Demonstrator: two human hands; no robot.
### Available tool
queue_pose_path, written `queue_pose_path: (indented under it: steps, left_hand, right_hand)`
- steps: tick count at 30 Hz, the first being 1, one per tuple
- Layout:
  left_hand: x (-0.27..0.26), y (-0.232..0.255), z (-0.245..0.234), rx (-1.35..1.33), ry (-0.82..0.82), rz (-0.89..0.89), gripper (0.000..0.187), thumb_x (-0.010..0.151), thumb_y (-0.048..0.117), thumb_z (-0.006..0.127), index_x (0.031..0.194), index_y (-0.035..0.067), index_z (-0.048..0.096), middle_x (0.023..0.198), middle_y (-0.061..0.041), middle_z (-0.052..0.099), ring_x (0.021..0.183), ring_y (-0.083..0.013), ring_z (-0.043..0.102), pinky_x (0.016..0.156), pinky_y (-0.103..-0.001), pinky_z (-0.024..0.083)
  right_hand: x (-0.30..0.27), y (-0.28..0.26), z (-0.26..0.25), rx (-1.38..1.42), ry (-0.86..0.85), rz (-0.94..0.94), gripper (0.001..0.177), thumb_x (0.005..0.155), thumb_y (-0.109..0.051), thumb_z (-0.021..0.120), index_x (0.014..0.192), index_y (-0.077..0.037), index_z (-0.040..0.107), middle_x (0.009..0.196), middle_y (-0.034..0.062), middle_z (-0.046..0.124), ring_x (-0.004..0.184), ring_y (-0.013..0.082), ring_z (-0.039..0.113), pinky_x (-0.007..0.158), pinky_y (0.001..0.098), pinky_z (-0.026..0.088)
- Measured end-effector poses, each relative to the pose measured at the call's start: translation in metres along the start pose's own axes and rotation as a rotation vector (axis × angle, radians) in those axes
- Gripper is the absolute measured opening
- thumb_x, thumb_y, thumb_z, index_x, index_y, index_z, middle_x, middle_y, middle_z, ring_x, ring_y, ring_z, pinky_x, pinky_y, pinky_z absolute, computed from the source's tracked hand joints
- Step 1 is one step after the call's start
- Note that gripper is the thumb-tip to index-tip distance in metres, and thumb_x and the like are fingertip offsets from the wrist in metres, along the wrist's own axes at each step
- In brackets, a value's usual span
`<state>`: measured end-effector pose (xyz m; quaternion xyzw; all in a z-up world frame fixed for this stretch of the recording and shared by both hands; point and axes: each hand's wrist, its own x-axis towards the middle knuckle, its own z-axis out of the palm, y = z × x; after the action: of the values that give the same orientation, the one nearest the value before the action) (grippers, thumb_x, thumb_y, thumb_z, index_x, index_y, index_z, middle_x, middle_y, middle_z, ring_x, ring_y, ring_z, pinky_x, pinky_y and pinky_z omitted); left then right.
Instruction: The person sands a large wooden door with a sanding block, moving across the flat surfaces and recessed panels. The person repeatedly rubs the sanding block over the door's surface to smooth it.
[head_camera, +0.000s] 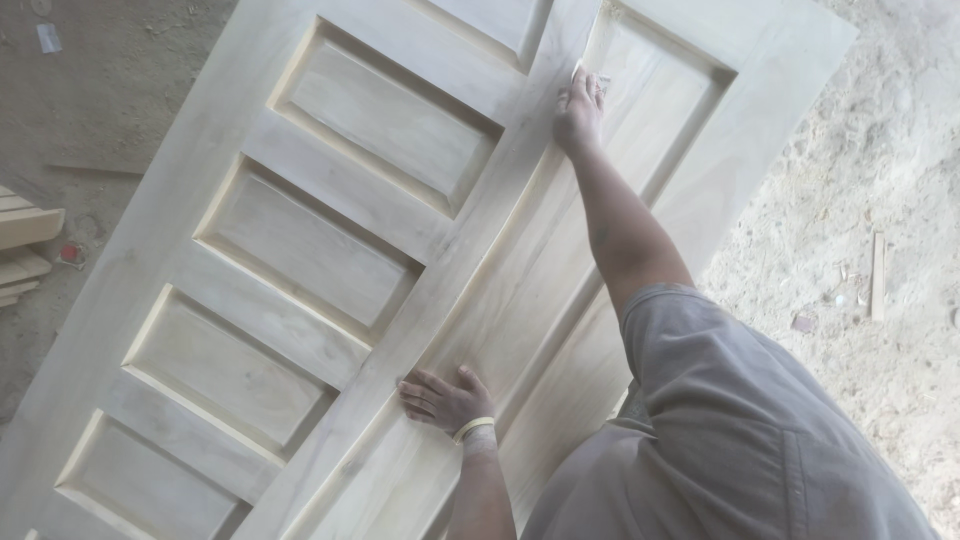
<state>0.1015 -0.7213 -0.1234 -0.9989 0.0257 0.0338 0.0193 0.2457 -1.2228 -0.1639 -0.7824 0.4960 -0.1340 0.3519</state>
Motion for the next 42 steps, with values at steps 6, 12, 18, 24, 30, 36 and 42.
queue_pose_path:
  steps: [6,12,18,24,30,36,42]
  left_hand:
    - [0.002,0.007,0.005,-0.072,0.055,-0.009,0.091,0.094,0.056,0.044,0.16,-0.003,0.023,0.167,-0.036,0.012,0.155,-0.0531,0.014,0.121,-0.071,0.013]
    - [-0.004,0.009,-0.006,-0.067,0.022,-0.052,0.096,0.09,0.059,0.043,0.163,0.001,0.02,0.168,-0.033,0.01,0.155,-0.0521,0.009,0.122,-0.068,0.012]
    - [0.028,0.117,-0.024,-0.219,-0.093,-0.751,0.098,0.1,0.069,0.032,0.166,0.005,-0.003,0.174,-0.021,-0.011,0.16,-0.0445,-0.008,0.126,-0.067,0.001]
    - [0.062,0.363,-0.045,-0.422,-0.659,-0.548,0.145,0.074,0.082,0.068,0.158,0.013,-0.028,0.164,-0.022,-0.037,0.15,-0.0439,-0.033,0.121,-0.07,-0.008]
    - [0.091,0.454,-0.079,-0.295,-0.715,-0.483,0.162,0.063,0.072,0.085,0.157,0.013,-0.034,0.162,-0.027,-0.038,0.146,-0.0527,-0.036,0.113,-0.08,-0.003]
    - [0.093,0.448,-0.062,-0.26,-0.778,-0.515,0.164,0.062,0.068,0.089,0.155,0.015,-0.036,0.161,-0.026,-0.042,0.146,-0.0534,-0.038,0.113,-0.082,-0.002]
    - [0.086,0.442,-0.07,-0.275,-0.755,-0.524,0.165,0.062,0.067,0.09,0.156,0.015,-0.035,0.161,-0.026,-0.04,0.146,-0.0513,-0.038,0.114,-0.081,-0.002]
  right_hand:
    - [-0.127,-0.025,0.028,-0.111,-0.043,-0.075,0.071,0.099,-0.023,0.046,0.157,0.009,0.021,0.16,0.0309,0.033,0.154,0.0411,0.022,0.125,0.0492,0.013]
    - [-0.13,0.043,-0.084,0.82,-0.783,0.232,0.056,0.109,-0.03,0.045,0.158,-0.002,0.042,0.158,0.0263,0.046,0.145,0.044,0.038,0.118,0.0511,0.029]
    - [0.013,0.118,-0.243,-0.163,-0.349,-0.39,0.049,0.108,-0.024,0.043,0.156,-0.014,0.043,0.163,0.0158,0.039,0.156,0.0397,0.021,0.127,0.0518,0.019]
    - [0.104,0.152,-0.274,-0.683,-0.675,-0.663,0.059,0.098,-0.022,0.046,0.155,-0.035,0.04,0.167,-0.0023,0.031,0.158,0.031,0.004,0.124,0.0598,0.0]
    - [0.162,0.093,-0.205,-0.615,-0.683,-0.695,0.052,0.103,-0.029,0.039,0.155,-0.032,0.041,0.168,-0.0032,0.026,0.159,0.022,0.002,0.124,0.0565,-0.003]
    - [0.197,0.036,-0.137,-0.545,-0.67,-0.704,0.048,0.107,-0.032,0.04,0.154,-0.026,0.042,0.169,-0.004,0.025,0.159,0.0242,0.001,0.124,0.0604,-0.002]
    - [0.143,0.1,-0.223,-0.568,-0.76,-0.617,0.057,0.1,-0.026,0.046,0.156,-0.028,0.038,0.165,-0.0017,0.03,0.157,0.0278,0.004,0.12,0.0648,-0.002]
